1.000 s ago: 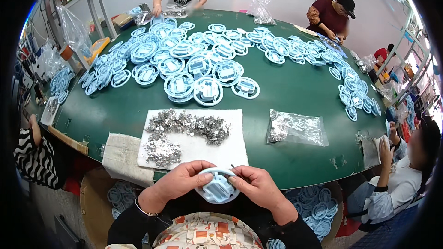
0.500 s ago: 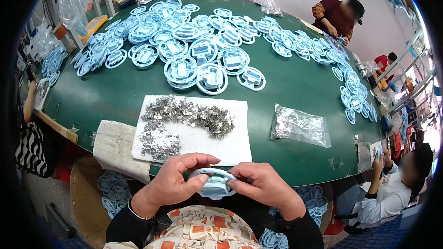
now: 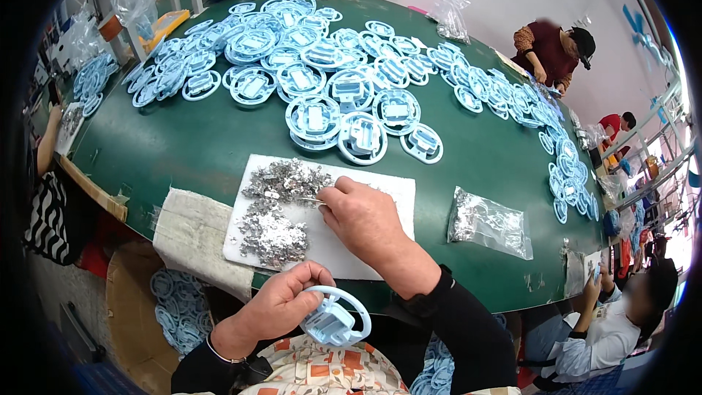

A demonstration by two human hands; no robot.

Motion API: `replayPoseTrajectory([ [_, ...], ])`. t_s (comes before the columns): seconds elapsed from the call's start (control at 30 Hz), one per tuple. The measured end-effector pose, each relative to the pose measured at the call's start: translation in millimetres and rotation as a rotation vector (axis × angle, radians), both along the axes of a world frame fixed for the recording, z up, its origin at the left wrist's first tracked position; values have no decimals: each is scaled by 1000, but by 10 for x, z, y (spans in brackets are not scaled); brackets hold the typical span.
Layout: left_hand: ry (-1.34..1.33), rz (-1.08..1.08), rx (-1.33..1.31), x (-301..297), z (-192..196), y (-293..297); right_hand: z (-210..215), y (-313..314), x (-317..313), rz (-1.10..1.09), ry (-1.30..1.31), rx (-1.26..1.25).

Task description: The person assembles light blue plastic components by inserting small metal pins into them. They pick up a plastic part, insert a pin from a pile on a white mat, and place the finished unit on the table. The process is repeated continuously.

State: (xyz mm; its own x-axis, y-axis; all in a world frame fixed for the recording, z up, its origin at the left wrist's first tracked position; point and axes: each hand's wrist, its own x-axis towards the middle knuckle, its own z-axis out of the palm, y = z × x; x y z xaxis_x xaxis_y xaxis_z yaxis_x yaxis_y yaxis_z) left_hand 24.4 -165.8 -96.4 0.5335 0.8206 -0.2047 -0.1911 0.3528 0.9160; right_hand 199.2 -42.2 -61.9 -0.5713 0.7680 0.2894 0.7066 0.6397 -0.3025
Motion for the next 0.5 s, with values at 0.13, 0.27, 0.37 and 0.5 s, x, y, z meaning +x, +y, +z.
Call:
replayPoseTrajectory([
  [0.13, -44, 60, -39, 0, 92, -5, -48, 101, -140, 26, -81, 0],
  [0.27, -10, 143, -82, -38, 119, 32, 9, 100, -43, -11, -9, -195],
  [0.37, 1, 199, -75, -31, 94, 70, 81, 65, 80, -56, 235, -530],
  [0.5, -27, 274, -106, -4, 164, 147, 268, -121, 206, -54, 452, -733],
])
